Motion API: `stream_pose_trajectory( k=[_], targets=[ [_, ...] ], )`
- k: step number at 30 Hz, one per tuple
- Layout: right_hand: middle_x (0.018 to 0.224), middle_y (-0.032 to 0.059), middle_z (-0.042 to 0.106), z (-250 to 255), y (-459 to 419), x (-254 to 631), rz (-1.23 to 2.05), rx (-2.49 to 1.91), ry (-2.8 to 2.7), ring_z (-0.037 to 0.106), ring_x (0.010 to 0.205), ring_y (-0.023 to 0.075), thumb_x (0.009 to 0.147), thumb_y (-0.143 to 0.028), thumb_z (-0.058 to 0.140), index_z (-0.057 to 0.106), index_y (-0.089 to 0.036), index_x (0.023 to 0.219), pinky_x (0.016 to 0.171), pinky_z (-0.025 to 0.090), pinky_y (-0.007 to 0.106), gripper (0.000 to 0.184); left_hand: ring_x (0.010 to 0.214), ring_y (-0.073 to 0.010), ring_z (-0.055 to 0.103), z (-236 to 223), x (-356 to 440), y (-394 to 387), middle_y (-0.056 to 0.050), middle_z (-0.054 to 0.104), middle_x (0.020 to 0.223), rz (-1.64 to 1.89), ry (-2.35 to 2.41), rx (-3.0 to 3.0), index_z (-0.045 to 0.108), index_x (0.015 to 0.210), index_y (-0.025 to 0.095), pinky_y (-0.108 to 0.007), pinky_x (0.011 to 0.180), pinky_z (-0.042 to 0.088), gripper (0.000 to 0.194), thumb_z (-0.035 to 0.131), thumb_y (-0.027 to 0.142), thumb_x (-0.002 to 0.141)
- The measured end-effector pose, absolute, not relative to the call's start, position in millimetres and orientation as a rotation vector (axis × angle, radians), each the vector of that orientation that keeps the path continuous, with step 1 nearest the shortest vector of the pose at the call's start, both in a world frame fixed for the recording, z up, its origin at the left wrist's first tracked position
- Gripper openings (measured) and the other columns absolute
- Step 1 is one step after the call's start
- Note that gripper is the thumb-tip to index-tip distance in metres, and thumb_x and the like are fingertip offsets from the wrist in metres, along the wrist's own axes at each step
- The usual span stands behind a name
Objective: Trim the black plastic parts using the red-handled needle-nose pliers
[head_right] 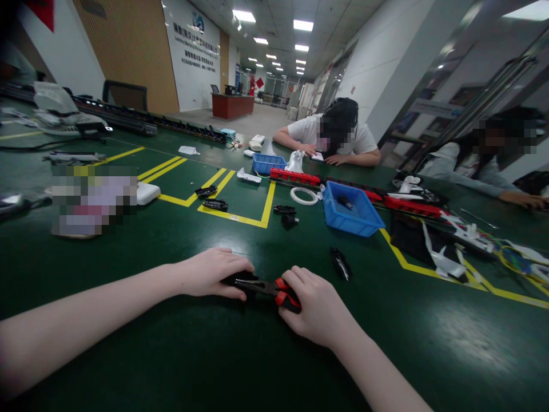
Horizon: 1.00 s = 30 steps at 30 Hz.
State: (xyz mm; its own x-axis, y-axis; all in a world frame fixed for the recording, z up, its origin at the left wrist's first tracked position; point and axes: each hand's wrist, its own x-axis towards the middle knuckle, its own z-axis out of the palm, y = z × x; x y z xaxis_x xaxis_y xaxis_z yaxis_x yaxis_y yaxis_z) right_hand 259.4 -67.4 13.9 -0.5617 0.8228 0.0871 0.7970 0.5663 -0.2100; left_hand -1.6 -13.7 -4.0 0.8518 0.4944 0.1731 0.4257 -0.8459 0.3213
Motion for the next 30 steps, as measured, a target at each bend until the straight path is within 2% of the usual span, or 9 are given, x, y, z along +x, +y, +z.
stream_pose_trajectory(
  k=[4, 11, 16, 30],
  targets=[
    [0.091, 0.0063, 0.063, 13, -67, 259, 0.192, -1.362, -2.612, 0.06, 0.078, 0.0207, 0.074, -0.021, 0.061, 0.058, -0.02, 0.094, 0.066, 0.05, 0.035, 0.02, 0.08, -0.0197, 0.064, -3, -1, -14, -0.003, 0.069, 0.101, 0.35, 0.716, 2.755, 0.058, 0.111, 0.021, -0.03, 0.072, 0.044, 0.042, 0.062, 0.057, 0.089],
    [0.098, 0.0075, 0.067, 9, -64, 268, -0.071, -1.242, -2.578, 0.063, 0.083, 0.0227, 0.071, -0.024, 0.066, 0.06, -0.02, 0.101, 0.071, 0.051, 0.036, 0.031, 0.08, -0.0198, 0.064, -2, -1, -14, -0.004, 0.07, 0.1, 0.329, 0.696, 2.762, 0.058, 0.109, 0.02, -0.031, 0.074, 0.045, 0.043, 0.058, 0.059, 0.09],
    [0.1, 0.0093, 0.069, 11, -62, 275, -0.193, -1.214, -2.543, 0.065, 0.086, 0.0238, 0.072, -0.023, 0.065, 0.06, -0.019, 0.102, 0.073, 0.052, 0.037, 0.031, 0.08, -0.0202, 0.065, 0, -1, -15, -0.004, 0.07, 0.099, 0.331, 0.706, 2.761, 0.059, 0.107, 0.019, -0.031, 0.075, 0.045, 0.044, 0.058, 0.06, 0.091],
    [0.093, 0.0066, 0.068, 12, -64, 270, -0.072, -1.214, -2.58, 0.064, 0.081, 0.0211, 0.071, -0.022, 0.064, 0.061, -0.02, 0.097, 0.07, 0.052, 0.034, 0.027, 0.08, -0.0198, 0.065, -2, -2, -14, -0.003, 0.07, 0.097, 0.357, 0.686, 2.763, 0.058, 0.109, 0.02, -0.03, 0.073, 0.043, 0.042, 0.058, 0.058, 0.091]
  ],
)
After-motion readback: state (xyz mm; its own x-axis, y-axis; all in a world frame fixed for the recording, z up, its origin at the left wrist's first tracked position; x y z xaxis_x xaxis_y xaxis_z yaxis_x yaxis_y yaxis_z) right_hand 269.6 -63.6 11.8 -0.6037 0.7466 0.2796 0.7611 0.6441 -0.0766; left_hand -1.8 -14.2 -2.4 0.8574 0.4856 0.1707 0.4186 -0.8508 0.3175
